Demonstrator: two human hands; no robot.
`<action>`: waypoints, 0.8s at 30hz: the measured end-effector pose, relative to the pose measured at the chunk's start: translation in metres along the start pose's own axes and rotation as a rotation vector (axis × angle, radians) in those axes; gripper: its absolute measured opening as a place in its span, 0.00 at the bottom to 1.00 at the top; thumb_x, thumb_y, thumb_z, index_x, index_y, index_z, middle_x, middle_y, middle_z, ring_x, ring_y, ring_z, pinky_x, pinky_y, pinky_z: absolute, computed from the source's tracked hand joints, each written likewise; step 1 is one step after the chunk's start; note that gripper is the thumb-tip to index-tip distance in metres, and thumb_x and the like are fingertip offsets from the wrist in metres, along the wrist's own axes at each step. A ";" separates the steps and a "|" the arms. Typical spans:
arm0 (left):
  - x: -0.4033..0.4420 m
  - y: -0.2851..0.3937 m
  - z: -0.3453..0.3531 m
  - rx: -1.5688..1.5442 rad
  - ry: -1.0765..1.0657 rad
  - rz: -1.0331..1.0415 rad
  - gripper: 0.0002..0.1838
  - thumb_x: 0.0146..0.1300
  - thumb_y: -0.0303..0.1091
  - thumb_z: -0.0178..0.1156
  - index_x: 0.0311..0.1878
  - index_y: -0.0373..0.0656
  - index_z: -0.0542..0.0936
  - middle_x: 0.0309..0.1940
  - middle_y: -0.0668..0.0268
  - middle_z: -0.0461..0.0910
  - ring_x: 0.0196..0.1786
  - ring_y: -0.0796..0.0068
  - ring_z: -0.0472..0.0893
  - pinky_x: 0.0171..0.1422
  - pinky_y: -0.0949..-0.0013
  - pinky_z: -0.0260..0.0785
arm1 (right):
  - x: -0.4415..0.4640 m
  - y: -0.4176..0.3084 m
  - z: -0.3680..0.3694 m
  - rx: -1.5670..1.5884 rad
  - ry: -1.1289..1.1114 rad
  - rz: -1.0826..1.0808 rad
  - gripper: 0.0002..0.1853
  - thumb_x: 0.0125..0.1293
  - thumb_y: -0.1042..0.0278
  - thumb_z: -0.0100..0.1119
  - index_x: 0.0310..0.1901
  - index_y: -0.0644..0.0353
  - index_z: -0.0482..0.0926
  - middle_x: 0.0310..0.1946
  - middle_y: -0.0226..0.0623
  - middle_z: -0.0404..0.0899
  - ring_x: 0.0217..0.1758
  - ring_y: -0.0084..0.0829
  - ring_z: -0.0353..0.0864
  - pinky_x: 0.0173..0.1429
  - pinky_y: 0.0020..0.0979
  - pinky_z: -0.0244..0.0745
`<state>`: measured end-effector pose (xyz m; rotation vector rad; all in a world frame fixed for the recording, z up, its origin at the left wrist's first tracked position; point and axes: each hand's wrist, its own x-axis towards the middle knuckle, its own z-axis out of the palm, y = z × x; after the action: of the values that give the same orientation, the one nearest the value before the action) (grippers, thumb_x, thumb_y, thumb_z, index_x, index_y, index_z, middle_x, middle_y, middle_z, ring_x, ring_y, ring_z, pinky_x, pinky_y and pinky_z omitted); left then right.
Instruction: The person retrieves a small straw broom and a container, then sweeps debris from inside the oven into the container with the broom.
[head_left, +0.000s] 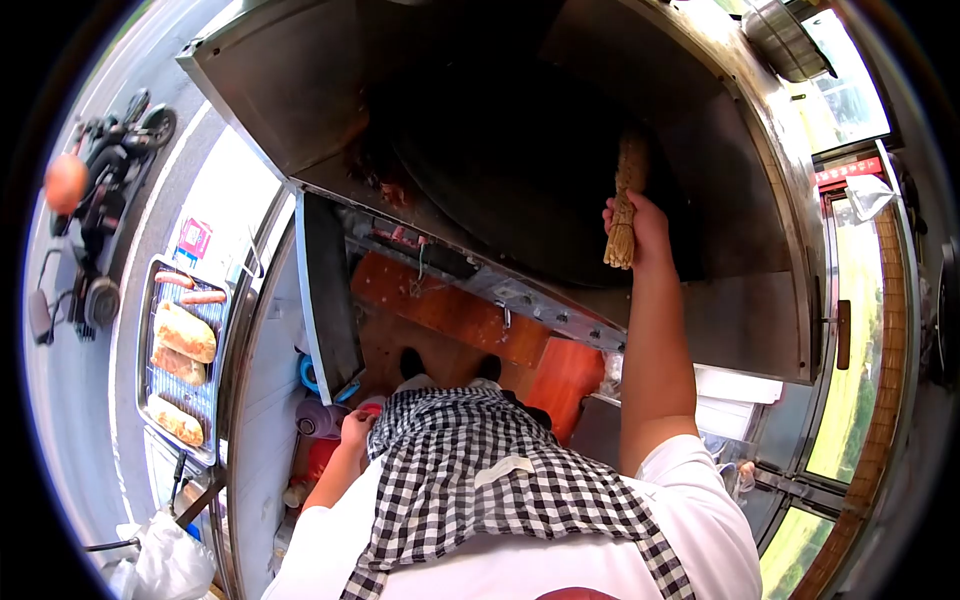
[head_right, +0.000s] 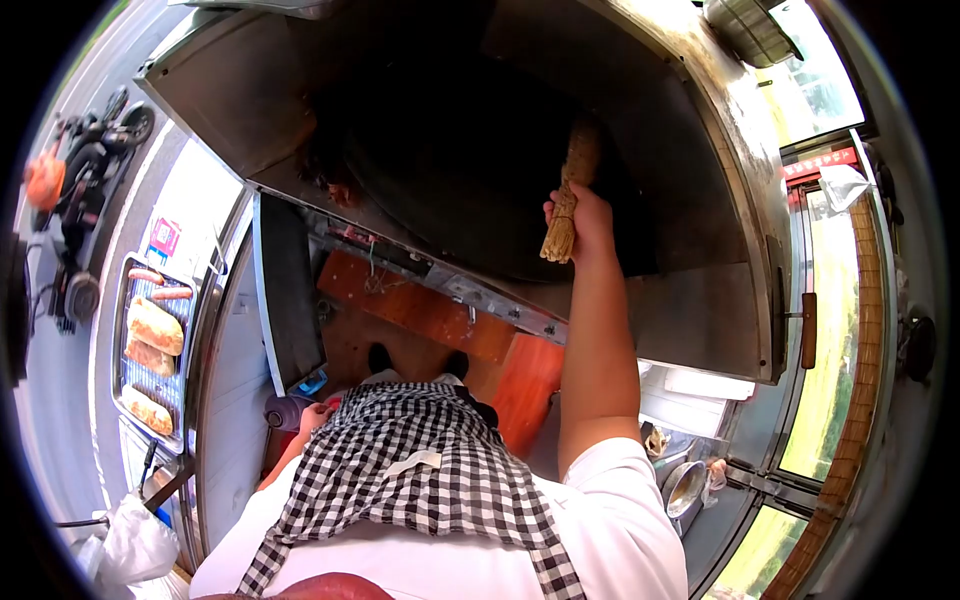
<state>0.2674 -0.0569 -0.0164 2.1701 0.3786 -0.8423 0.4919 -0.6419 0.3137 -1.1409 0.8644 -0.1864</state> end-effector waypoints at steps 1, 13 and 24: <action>0.001 -0.003 0.002 0.003 -0.014 -0.022 0.15 0.60 0.37 0.71 0.44 0.35 0.86 0.38 0.53 0.88 0.43 0.60 0.87 0.48 0.64 0.76 | -0.003 -0.003 0.009 -0.053 -0.033 0.010 0.16 0.75 0.61 0.53 0.50 0.69 0.74 0.37 0.42 0.82 0.33 0.35 0.83 0.35 0.32 0.81; 0.008 0.008 0.017 -0.119 -0.044 0.028 0.12 0.60 0.35 0.69 0.43 0.38 0.88 0.38 0.55 0.89 0.40 0.67 0.88 0.47 0.65 0.77 | -0.092 0.002 0.048 -0.171 -0.183 -0.054 0.15 0.73 0.63 0.51 0.49 0.67 0.75 0.37 0.41 0.82 0.29 0.32 0.82 0.31 0.32 0.79; 0.001 0.010 0.020 -0.040 -0.020 -0.015 0.13 0.61 0.36 0.68 0.45 0.39 0.88 0.39 0.55 0.89 0.42 0.64 0.88 0.48 0.63 0.77 | -0.029 0.004 0.010 -0.085 -0.062 -0.047 0.16 0.74 0.62 0.52 0.50 0.68 0.75 0.36 0.42 0.81 0.29 0.34 0.83 0.32 0.33 0.79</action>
<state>0.2642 -0.0781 -0.0217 2.1228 0.3987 -0.8571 0.4776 -0.6175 0.3262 -1.2413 0.7977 -0.1536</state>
